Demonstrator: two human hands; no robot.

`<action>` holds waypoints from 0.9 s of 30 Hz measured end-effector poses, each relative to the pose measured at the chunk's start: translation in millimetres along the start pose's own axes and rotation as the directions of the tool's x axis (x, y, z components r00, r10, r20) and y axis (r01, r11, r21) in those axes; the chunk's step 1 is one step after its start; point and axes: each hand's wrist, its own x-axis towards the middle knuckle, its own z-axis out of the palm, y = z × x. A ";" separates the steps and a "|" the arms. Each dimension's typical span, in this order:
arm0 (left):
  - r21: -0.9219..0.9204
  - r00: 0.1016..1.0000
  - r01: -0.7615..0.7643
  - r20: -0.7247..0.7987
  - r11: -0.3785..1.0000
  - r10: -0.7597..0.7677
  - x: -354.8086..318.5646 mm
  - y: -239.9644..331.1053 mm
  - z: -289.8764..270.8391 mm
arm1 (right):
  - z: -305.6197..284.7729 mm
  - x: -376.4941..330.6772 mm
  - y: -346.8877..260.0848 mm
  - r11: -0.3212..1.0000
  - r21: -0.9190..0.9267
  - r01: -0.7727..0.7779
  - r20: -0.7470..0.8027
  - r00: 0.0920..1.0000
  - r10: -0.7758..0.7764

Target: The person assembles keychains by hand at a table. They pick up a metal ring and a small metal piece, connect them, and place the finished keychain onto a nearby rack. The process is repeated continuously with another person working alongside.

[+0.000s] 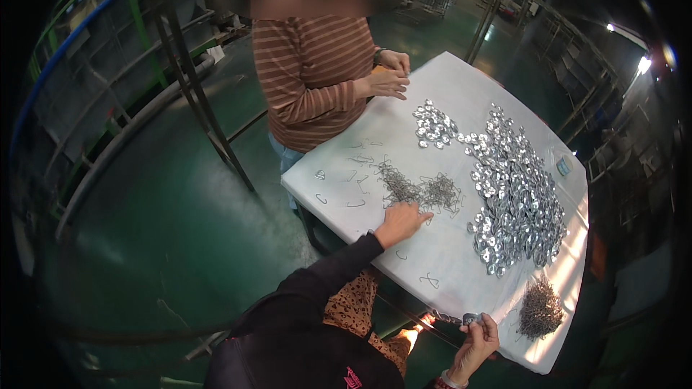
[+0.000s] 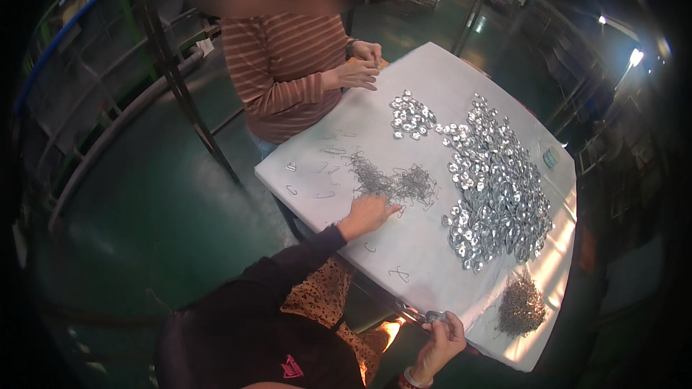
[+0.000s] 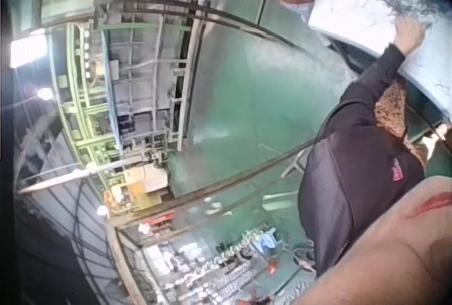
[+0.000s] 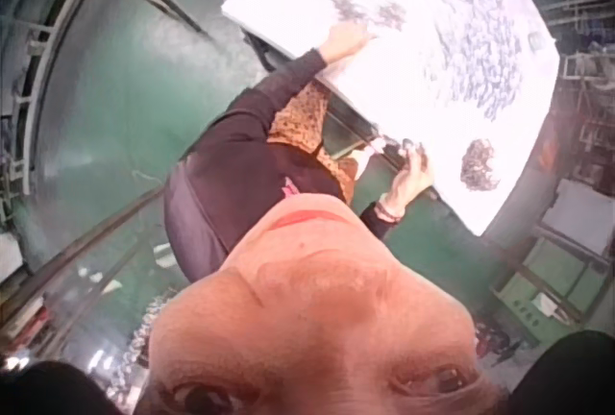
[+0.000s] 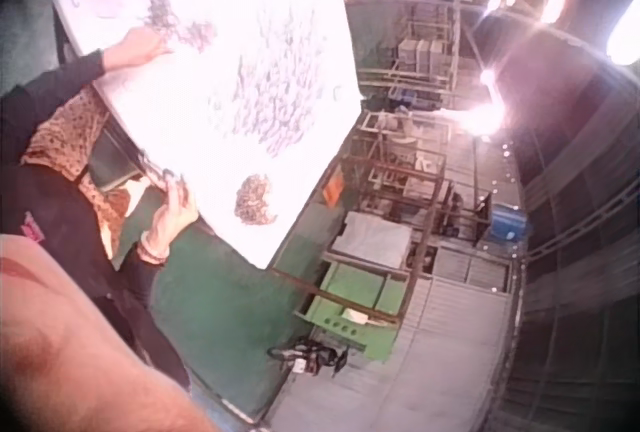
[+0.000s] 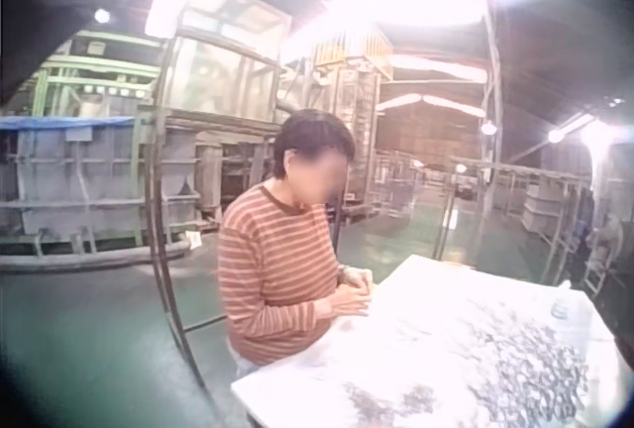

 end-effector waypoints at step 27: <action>-0.638 0.807 0.123 0.510 0.760 0.297 15.8 50.9 -16.1 | -15.0 -9.9 -6.7 0.999 -0.035 -0.034 0.022 0.999 0.035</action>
